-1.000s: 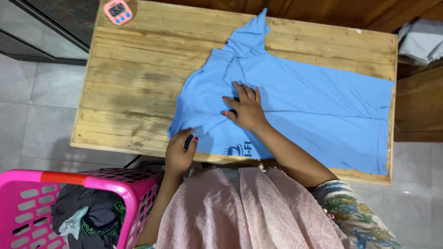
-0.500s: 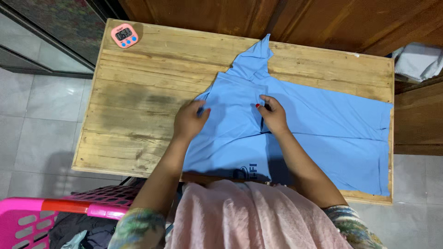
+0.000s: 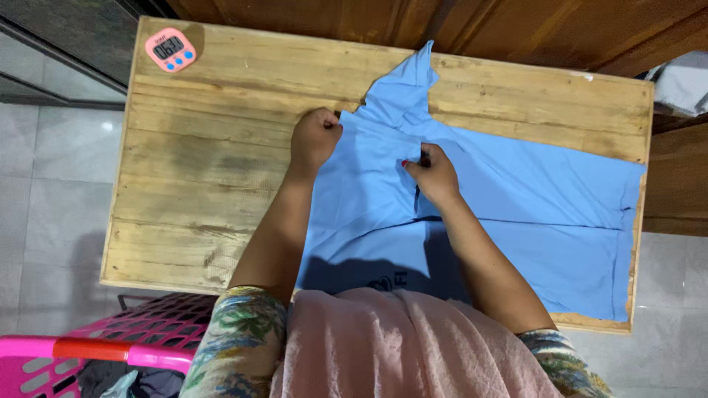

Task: The person takes a light blue shirt and a grey and green shirt from a laundry basket, folds them one at a time on a wooden table, and places them inside a wooden closet.

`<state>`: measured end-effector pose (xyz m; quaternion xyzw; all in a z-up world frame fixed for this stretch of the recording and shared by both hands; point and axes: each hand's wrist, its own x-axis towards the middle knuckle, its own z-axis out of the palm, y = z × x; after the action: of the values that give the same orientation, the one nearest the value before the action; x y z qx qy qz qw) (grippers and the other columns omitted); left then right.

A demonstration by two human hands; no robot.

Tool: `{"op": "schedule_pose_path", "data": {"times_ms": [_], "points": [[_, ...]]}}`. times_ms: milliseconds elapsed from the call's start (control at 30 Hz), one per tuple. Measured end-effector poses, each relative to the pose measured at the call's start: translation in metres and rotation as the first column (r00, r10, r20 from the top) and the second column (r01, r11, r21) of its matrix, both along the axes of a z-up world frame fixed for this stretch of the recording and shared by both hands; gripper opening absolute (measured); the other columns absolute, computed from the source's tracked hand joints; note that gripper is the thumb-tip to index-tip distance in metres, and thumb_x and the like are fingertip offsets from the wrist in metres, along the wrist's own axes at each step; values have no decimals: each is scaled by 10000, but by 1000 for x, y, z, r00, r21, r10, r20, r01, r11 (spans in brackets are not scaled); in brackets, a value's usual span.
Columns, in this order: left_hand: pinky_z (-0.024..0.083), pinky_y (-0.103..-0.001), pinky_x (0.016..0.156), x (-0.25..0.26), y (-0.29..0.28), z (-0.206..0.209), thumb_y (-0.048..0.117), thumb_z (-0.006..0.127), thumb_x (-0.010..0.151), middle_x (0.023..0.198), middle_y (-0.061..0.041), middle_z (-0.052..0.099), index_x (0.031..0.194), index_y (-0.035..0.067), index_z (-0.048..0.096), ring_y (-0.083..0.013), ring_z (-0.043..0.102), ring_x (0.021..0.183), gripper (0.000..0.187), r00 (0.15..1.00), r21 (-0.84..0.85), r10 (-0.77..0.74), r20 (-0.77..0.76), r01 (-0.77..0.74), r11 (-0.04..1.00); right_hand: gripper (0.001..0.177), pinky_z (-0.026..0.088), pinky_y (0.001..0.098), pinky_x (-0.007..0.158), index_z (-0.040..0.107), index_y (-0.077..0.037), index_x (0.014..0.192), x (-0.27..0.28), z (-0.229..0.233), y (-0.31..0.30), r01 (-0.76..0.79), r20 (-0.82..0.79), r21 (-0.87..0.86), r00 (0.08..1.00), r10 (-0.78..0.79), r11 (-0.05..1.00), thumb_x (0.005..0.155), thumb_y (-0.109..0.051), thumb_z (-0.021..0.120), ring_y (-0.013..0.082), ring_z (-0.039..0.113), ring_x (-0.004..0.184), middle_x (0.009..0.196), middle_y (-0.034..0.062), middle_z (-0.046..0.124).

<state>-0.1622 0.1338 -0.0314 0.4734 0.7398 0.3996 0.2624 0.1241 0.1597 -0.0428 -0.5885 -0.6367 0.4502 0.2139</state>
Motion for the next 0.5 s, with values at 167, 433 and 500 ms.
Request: {"op": "schedule_pose_path", "data": {"times_ms": [167, 433, 500], "points": [[539, -361, 666, 1, -22, 31, 147, 762, 822, 804, -96, 705, 871, 72, 713, -238, 680, 742, 102, 996, 188, -70, -48, 78, 979, 137, 463, 274, 676, 654, -30, 931, -7, -10, -3, 97, -247, -116, 961, -123, 989, 869, -57, 774, 92, 547, 729, 832, 0, 645], [577, -297, 628, -10, -123, 66, 249, 631, 926, 790, -18, 663, 956, 109, 644, -134, 742, 801, 144, 618, -57, 65, 784, -33, 998, 173, 472, 263, 795, 599, -76, 954, 15, 60, -70, -143, -278, 89, 947, 162, 986, 853, 13, 707, 107, 561, 853, 889, -22, 608], [591, -304, 629, -13, -166, 74, 149, 614, 826, 809, -47, 733, 951, 104, 630, -169, 733, 734, 134, 546, -179, 168, 821, -34, 983, 215, 466, 296, 846, 572, -70, 947, 23, 73, -100, -256, -177, 227, 938, 298, 940, 827, 25, 723, 145, 553, 901, 906, 8, 579]]}}
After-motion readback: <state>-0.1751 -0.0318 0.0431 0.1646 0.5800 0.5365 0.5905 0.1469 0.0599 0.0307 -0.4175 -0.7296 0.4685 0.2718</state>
